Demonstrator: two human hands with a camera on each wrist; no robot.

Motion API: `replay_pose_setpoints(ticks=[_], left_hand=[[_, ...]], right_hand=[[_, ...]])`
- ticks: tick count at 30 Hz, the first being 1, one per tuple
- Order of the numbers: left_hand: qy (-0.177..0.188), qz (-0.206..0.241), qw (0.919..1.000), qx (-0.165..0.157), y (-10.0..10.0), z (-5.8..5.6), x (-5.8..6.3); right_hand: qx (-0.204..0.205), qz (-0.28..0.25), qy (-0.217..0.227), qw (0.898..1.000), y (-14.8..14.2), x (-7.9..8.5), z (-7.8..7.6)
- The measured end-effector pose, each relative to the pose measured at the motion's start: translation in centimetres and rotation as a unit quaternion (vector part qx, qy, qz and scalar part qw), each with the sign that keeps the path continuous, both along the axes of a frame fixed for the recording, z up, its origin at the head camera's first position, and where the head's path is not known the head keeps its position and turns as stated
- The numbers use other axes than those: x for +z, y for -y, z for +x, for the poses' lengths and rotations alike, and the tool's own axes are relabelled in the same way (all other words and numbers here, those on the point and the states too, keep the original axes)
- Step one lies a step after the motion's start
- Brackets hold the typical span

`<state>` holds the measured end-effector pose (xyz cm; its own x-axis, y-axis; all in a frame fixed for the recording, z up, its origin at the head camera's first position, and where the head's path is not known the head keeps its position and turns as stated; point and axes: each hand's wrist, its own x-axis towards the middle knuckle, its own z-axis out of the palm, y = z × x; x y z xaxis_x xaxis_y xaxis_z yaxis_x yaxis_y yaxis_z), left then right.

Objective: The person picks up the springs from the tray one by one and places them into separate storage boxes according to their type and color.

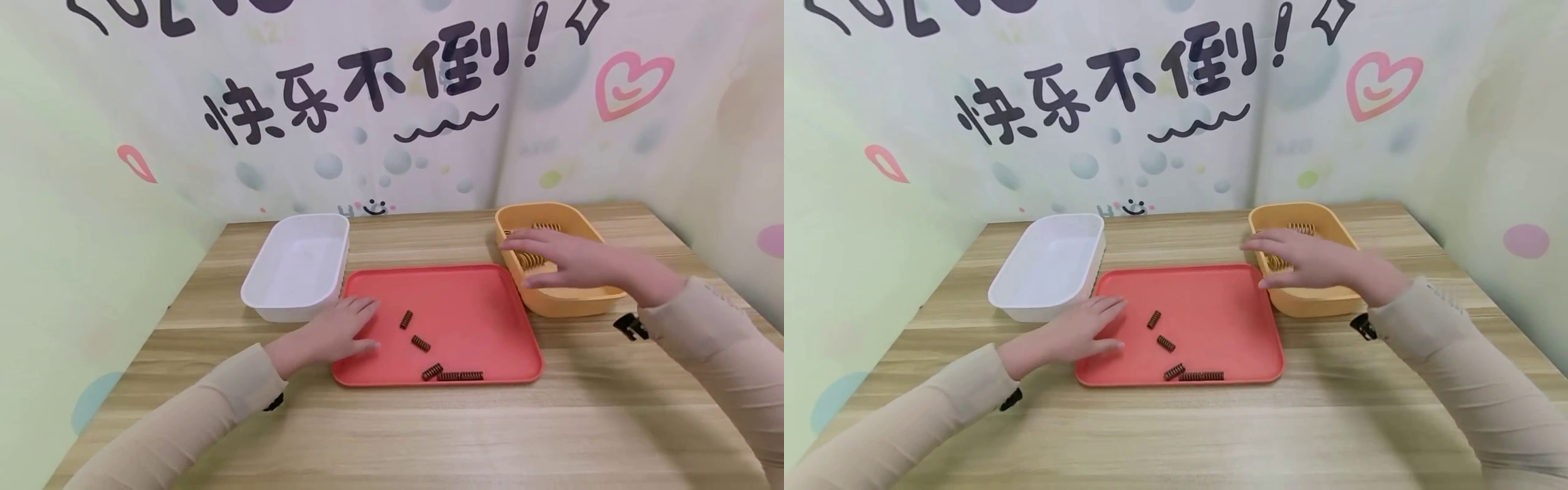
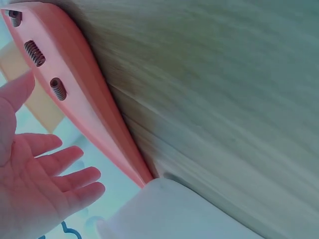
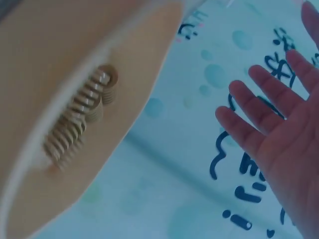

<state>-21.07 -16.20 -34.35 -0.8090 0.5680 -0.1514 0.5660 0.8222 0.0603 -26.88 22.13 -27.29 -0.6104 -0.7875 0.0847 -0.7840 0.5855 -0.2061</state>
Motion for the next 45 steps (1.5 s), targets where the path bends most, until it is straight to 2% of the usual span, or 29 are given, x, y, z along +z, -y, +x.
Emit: replay_pose_setpoints(ticks=[6, 10, 16, 25, 30, 34, 40, 45], left_hand=[[-0.015, 0.000, 0.9998, 0.015, -1.2, -0.5, 0.4], [-0.017, -0.001, 0.9998, 0.010, -2.0, -1.0, 0.4], [0.017, 0.008, 0.9998, 0.011, -2.9, -1.7, 0.7], [0.046, 0.007, 0.9989, -0.010, -4.1, -3.0, 0.7], [0.037, -0.003, 0.9991, -0.023, -4.6, -3.8, 0.2], [0.032, -0.015, 0.9992, -0.019, -4.8, -4.2, -0.2], [0.030, -0.021, 0.9992, -0.018, -5.0, -4.3, -0.4], [0.021, -0.022, 0.9992, -0.027, -5.2, -4.2, -0.6]], right_hand=[[0.045, -0.032, -0.093, 0.994, 0.7, -2.3, 2.6], [0.066, -0.045, -0.112, 0.991, 0.8, -3.8, 4.2], [0.085, -0.044, -0.080, 0.992, 0.1, -6.0, 5.7], [0.097, -0.004, -0.076, 0.992, -0.6, -8.5, 6.1], [0.109, 0.015, -0.076, 0.991, -0.5, -9.2, 6.0], [0.112, 0.038, -0.049, 0.992, -0.3, -9.3, 6.0], [0.092, 0.062, 0.011, 0.994, -0.2, -9.4, 6.2], [0.080, 0.069, 0.029, 0.994, -0.3, -10.1, 6.2]])
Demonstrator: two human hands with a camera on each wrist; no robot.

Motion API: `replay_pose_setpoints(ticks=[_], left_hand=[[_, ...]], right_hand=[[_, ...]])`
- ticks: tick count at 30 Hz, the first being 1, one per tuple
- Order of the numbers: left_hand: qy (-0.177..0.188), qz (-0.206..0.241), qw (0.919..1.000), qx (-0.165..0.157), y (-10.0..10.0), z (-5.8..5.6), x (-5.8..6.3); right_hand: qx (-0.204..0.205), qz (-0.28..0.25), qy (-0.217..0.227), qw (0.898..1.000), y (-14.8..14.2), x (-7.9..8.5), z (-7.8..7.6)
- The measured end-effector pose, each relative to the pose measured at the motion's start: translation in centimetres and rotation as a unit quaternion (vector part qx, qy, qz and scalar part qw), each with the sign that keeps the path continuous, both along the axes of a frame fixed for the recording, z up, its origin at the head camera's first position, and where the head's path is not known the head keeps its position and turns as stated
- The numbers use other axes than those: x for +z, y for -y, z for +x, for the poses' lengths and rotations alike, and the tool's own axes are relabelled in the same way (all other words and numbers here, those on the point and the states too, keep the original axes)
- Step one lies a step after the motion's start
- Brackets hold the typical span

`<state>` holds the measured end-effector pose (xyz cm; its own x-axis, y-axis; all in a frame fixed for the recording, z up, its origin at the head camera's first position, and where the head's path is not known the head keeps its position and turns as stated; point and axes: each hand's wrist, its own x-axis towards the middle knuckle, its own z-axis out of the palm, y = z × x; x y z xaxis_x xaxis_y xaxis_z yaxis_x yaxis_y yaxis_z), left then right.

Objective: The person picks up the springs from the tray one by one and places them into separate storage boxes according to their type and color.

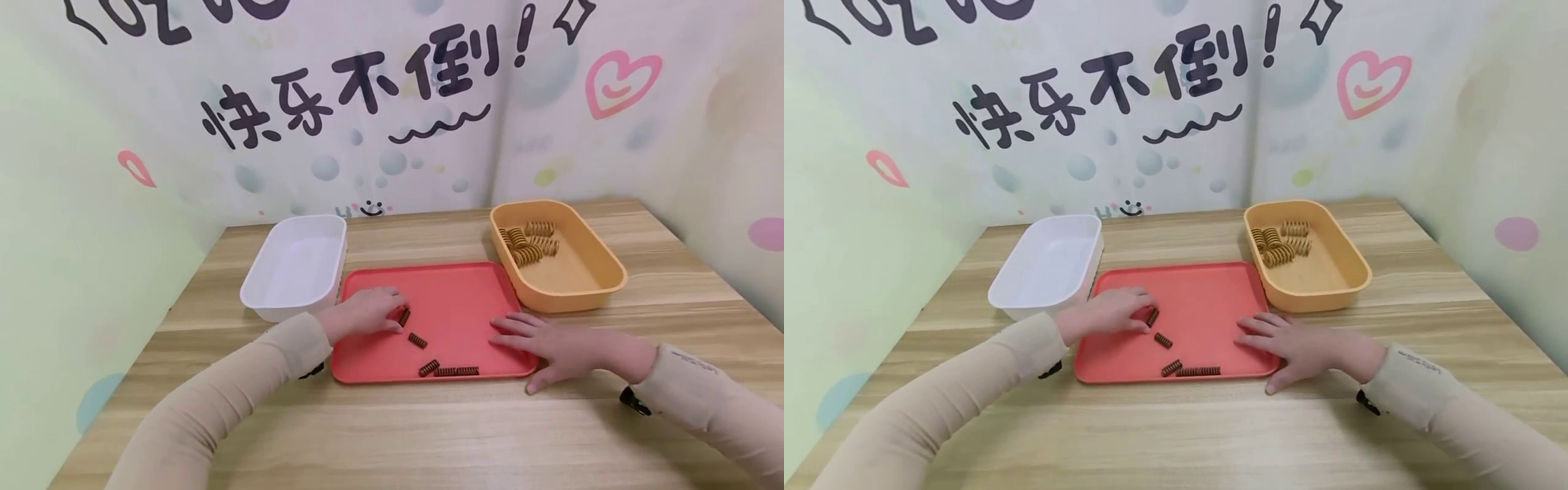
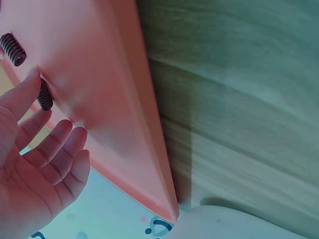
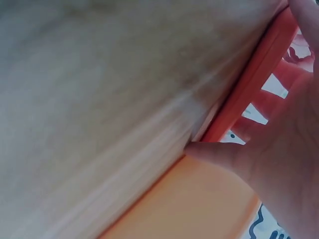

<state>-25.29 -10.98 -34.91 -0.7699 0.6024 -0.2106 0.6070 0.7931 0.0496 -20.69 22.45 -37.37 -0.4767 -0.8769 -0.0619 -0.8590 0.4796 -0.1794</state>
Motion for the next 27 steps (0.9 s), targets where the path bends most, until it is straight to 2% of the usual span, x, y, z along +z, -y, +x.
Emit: replay_pose_setpoints(ticks=[4, 8, 16, 22, 27], left_hand=[[-0.007, 0.004, 0.9999, -0.015, 0.0, -0.1, 0.0], [-0.004, 0.005, 0.9999, -0.016, 0.1, 0.0, 0.0], [-0.032, -0.002, 0.9988, -0.037, 0.5, 0.1, 0.2], [-0.042, 0.005, 0.9981, -0.045, 1.5, 0.3, 1.0], [-0.063, -0.001, 0.9954, -0.072, 2.2, 0.0, 2.0]], right_hand=[[-0.004, 0.004, 0.012, 1.000, 0.1, -0.3, -0.2], [0.001, -0.001, 0.019, 1.000, 0.2, -0.4, -0.3], [0.012, -0.013, 0.001, 1.000, 0.2, -0.3, 0.0], [0.018, -0.018, -0.007, 1.000, 0.3, -0.4, 0.0], [0.013, -0.020, -0.002, 1.000, 0.3, -0.3, 0.1]])
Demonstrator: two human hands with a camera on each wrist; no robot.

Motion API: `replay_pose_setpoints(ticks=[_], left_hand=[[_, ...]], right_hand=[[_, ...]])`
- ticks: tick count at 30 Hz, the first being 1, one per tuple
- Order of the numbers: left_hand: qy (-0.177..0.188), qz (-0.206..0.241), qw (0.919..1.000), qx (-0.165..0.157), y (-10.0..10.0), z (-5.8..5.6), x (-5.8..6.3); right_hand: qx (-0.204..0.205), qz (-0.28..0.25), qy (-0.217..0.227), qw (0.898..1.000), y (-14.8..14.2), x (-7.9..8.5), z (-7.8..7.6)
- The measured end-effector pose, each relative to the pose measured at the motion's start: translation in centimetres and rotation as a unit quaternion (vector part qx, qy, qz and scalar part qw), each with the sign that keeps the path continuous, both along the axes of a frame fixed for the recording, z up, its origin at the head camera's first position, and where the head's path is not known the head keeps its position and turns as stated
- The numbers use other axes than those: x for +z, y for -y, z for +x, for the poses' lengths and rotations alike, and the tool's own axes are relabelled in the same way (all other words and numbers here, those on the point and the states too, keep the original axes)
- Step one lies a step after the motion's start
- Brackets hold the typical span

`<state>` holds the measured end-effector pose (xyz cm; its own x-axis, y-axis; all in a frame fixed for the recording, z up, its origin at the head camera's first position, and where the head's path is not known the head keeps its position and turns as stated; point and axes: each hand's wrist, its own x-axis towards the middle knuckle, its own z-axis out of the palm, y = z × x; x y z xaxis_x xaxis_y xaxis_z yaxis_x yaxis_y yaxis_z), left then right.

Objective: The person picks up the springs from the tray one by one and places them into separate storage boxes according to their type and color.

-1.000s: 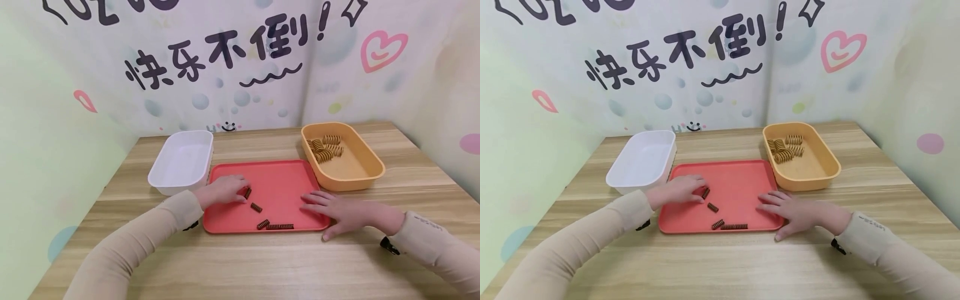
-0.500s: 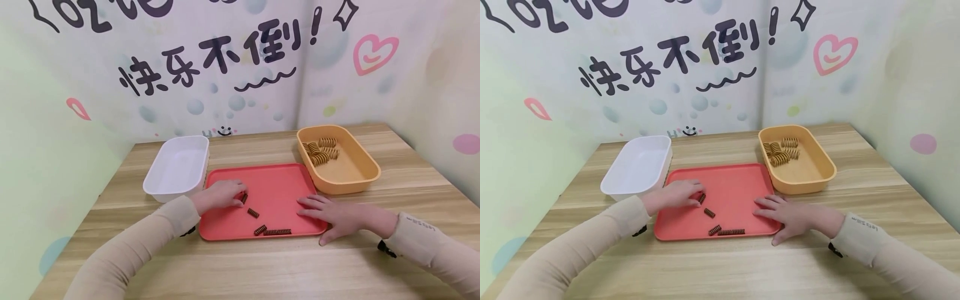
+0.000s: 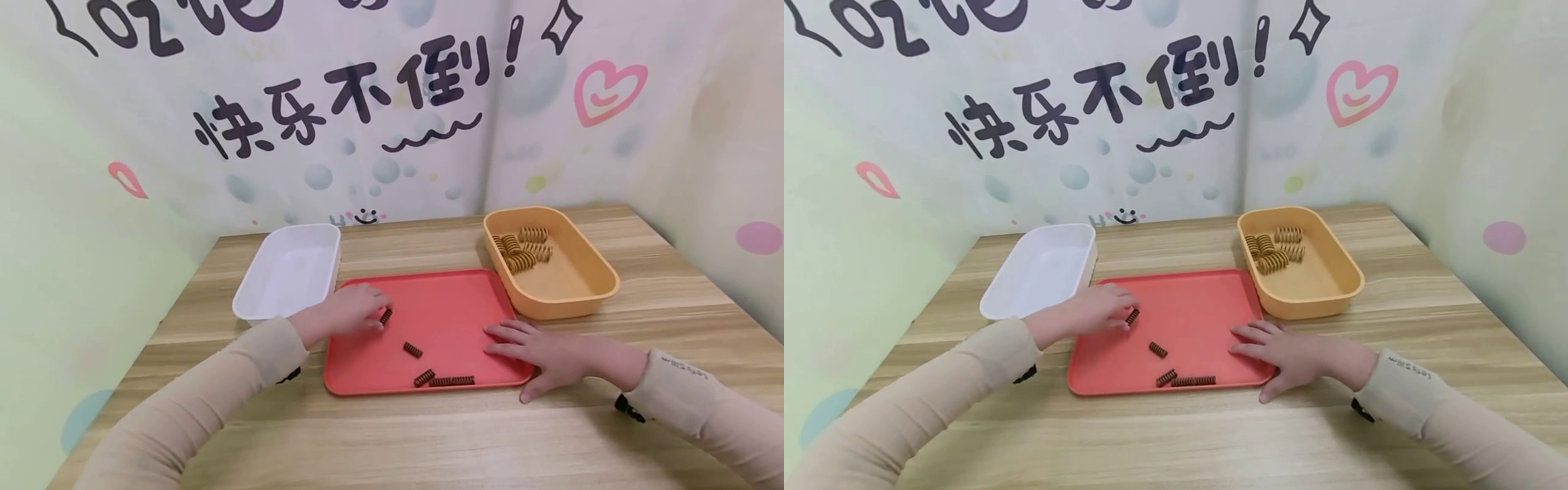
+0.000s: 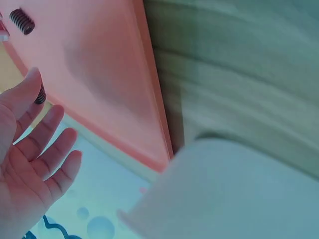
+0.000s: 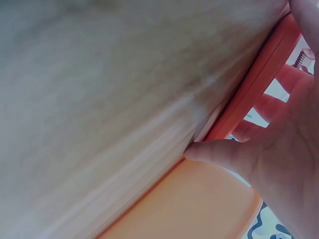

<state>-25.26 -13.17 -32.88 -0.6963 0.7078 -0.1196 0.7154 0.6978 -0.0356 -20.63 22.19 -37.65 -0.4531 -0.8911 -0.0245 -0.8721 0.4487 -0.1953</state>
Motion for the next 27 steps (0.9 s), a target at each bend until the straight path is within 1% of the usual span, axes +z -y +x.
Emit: replay_pose_setpoints(ticks=[3, 7, 11, 14, 20, 27], left_hand=[[-0.006, 0.005, 0.9999, -0.011, 0.4, -0.2, 0.6], [0.000, 0.015, 0.9999, -0.005, 0.8, -0.5, 1.5], [-0.013, 0.017, 0.9998, -0.007, 1.1, -0.7, 2.4], [-0.020, 0.022, 0.9996, 0.000, 1.3, -0.8, 3.2], [-0.007, 0.045, 0.9982, 0.039, 2.2, -1.3, 4.1], [0.019, 0.063, 0.9937, 0.090, 3.6, -2.0, 4.5]], right_hand=[[0.000, -0.002, -0.002, 1.000, 0.0, -0.1, 0.0], [0.001, -0.004, -0.001, 1.000, -0.1, -0.1, -0.1], [-0.003, -0.003, 0.005, 1.000, -0.1, -0.1, 0.0], [-0.004, -0.005, 0.003, 1.000, -0.1, -0.1, 0.1], [-0.004, -0.006, 0.001, 1.000, 0.0, 0.0, 0.1], [0.001, -0.011, -0.005, 1.000, 0.0, 0.1, 0.2]])
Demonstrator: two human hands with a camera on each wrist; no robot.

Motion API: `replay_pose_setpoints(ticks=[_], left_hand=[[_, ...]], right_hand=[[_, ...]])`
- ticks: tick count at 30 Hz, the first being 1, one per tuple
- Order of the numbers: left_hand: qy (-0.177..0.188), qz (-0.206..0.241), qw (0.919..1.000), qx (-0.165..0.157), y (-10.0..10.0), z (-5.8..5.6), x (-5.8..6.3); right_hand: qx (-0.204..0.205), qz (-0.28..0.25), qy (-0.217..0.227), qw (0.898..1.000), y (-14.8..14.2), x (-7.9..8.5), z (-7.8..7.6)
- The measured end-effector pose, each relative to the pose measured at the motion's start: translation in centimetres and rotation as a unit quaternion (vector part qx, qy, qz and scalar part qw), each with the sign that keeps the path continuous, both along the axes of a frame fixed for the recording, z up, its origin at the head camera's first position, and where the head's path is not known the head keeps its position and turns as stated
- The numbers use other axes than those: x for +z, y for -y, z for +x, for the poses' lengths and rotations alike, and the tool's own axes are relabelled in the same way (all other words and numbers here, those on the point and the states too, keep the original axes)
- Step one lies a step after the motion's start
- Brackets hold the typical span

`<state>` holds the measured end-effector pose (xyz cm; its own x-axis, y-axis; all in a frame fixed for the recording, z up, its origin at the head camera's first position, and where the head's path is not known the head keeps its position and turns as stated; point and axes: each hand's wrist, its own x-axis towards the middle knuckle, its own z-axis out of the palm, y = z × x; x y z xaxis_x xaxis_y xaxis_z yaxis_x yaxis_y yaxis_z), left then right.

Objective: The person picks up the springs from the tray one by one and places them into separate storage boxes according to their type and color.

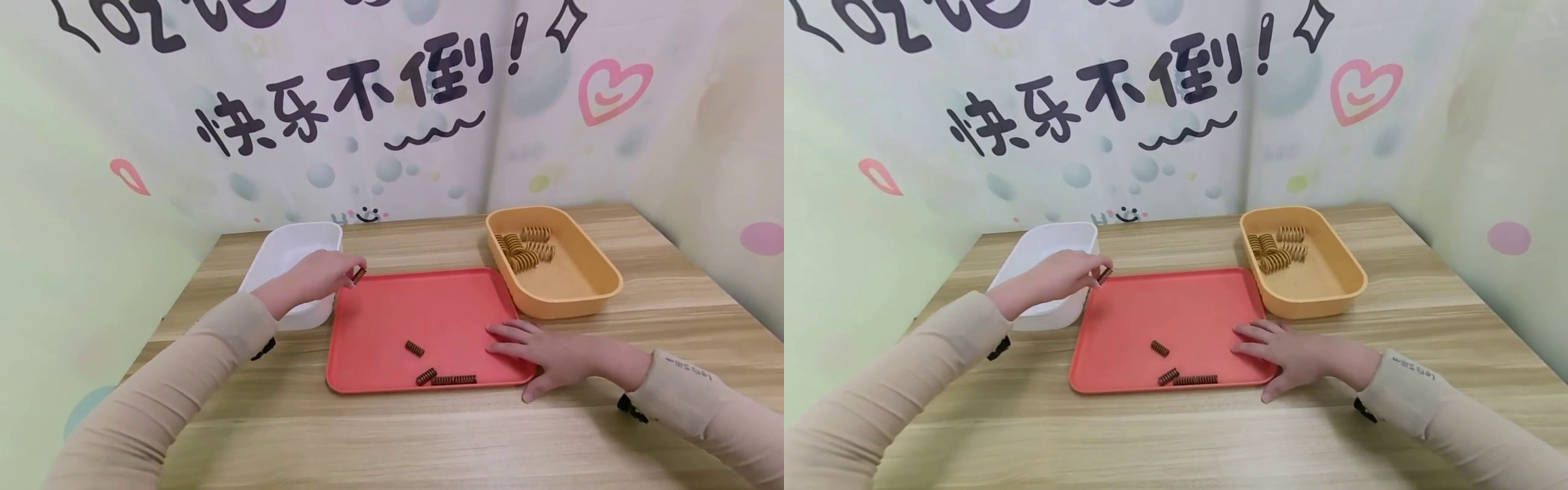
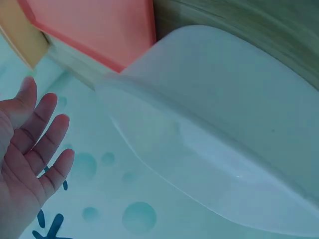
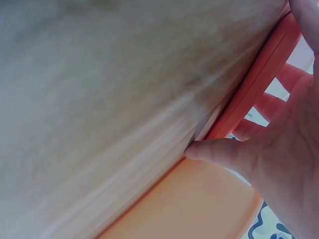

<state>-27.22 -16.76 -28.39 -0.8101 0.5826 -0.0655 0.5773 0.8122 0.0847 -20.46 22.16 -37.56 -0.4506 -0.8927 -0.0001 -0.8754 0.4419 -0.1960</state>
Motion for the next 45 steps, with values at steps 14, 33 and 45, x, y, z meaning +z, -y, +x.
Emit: replay_pose_setpoints(ticks=[14, 33, 45], left_hand=[[-0.047, 0.000, 0.9988, 0.008, 2.8, -0.9, 1.1], [-0.038, -0.060, 0.9972, 0.024, 5.1, -4.1, 0.7], [0.015, -0.022, 0.9972, 0.070, 6.2, -7.5, 1.0]], right_hand=[[-0.006, 0.011, 0.016, 1.000, 0.0, 0.0, -0.2], [-0.013, 0.015, 0.027, 0.999, 0.0, 0.1, -0.2], [-0.012, 0.017, 0.018, 1.000, 0.0, 0.1, -0.3]])
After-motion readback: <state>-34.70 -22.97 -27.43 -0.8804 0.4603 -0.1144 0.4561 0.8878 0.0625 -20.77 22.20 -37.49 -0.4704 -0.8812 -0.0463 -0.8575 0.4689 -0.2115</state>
